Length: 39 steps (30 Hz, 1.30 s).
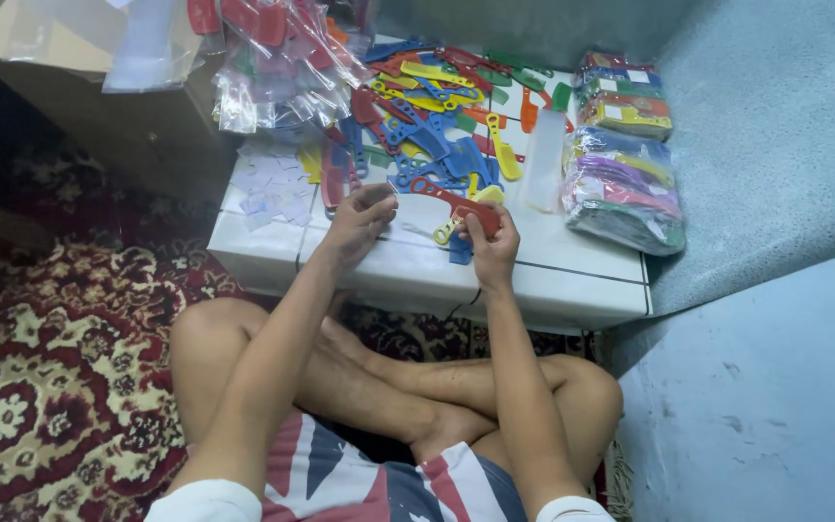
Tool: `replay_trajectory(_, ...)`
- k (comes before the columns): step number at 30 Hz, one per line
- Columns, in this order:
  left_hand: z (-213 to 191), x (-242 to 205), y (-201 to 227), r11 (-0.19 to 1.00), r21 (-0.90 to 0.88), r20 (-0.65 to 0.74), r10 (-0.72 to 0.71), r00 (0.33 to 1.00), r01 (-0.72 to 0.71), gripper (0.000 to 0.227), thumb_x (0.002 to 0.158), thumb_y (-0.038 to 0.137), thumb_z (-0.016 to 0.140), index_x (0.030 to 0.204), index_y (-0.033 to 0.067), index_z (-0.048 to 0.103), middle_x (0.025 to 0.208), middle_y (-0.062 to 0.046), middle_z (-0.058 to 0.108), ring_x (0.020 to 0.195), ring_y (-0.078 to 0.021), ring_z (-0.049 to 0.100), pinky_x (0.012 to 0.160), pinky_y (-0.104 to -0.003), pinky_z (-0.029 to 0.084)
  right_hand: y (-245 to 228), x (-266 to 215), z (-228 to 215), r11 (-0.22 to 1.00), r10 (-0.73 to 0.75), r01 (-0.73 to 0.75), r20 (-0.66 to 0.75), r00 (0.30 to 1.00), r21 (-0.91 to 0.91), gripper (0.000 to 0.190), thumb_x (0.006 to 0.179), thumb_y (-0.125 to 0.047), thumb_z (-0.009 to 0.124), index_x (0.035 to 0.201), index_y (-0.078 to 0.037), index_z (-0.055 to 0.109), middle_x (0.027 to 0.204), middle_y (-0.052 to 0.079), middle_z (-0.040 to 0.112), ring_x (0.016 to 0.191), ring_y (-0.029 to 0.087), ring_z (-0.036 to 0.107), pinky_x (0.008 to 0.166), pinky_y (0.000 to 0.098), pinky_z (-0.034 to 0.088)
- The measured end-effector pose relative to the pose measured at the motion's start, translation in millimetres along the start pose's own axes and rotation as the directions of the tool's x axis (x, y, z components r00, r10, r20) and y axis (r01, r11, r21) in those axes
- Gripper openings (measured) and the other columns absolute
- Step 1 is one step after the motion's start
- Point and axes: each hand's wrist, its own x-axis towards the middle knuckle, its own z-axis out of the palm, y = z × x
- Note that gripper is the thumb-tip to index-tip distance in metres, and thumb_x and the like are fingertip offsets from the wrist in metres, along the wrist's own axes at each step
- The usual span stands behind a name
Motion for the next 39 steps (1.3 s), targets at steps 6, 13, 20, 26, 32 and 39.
replay_trajectory(6,5.9,-4.3,-1.5,0.998,-0.002,-0.052,0.064,0.997,-0.065,0.033,0.086,0.006,0.085,0.115,0.0041,0.070,0.097,-0.004,0.064,0.094,-0.0161,0.068,0.090,-0.028,0.061,-3.4,-2.6,-1.9,0.993,0.035,-0.022,0.109,0.993,-0.114,0.023,0.093,-0.009,0.078,0.111,0.002,0.068,0.080,0.020,0.074,0.068,0.020,0.075,0.064,0.0279,0.066)
replay_trajectory(13,3.6,-2.0,-8.2,0.991,0.086,-0.035,0.106,0.994,-0.102,0.037,0.085,0.011,0.088,0.116,0.0045,0.069,0.101,-0.006,0.067,0.095,-0.0177,0.069,0.092,-0.032,0.060,-11.4,-2.2,1.8,0.987,0.030,-0.005,0.151,0.988,-0.162,0.022,0.094,-0.012,0.079,0.109,0.000,0.070,0.080,0.019,0.075,0.070,0.019,0.075,0.068,0.0290,0.065)
replay_trajectory(20,11.7,-9.5,2.9,0.963,0.155,-0.081,0.235,0.969,-0.221,0.029,0.085,0.016,0.089,0.108,0.0087,0.072,0.094,-0.002,0.067,0.091,-0.0129,0.068,0.087,-0.029,0.060,-12.7,-2.4,1.4,0.989,0.058,-0.033,0.176,0.983,-0.142,0.022,0.094,-0.014,0.078,0.109,0.000,0.070,0.082,0.018,0.076,0.074,0.018,0.075,0.071,0.0276,0.064)
replay_trajectory(26,16.7,-15.4,7.4,0.929,0.279,-0.012,0.255,0.967,-0.242,0.033,0.082,0.019,0.091,0.109,0.0077,0.076,0.095,-0.007,0.074,0.093,-0.0150,0.071,0.088,-0.030,0.058,-18.4,-4.3,3.2,0.986,0.078,-0.048,0.185,0.980,-0.160,0.021,0.095,-0.016,0.077,0.109,-0.001,0.070,0.082,0.017,0.076,0.075,0.016,0.073,0.073,0.0266,0.063)
replay_trajectory(32,34.0,-30.3,19.4,0.927,0.307,-0.003,0.227,0.974,-0.215,0.032,0.077,0.015,0.094,0.104,0.0073,0.078,0.091,-0.007,0.076,0.088,-0.0110,0.070,0.086,-0.027,0.057,-24.2,-5.8,9.1,0.930,0.128,-0.040,0.219,0.967,-0.365,0.024,0.096,-0.025,0.078,0.106,-0.005,0.072,0.087,0.018,0.077,0.078,0.022,0.075,0.075,0.0331,0.062)
replay_trajectory(39,40.7,-40.0,18.8,0.893,0.394,0.035,0.224,0.974,-0.220,0.028,0.072,0.010,0.095,0.097,0.0084,0.082,0.085,-0.006,0.077,0.082,-0.0091,0.067,0.082,-0.024,0.056,-14.9,-10.9,8.6,0.891,0.070,0.030,0.202,0.977,-0.453,0.024,0.091,-0.027,0.083,0.105,-0.009,0.075,0.087,0.016,0.076,0.072,0.019,0.073,0.069,0.0309,0.060)
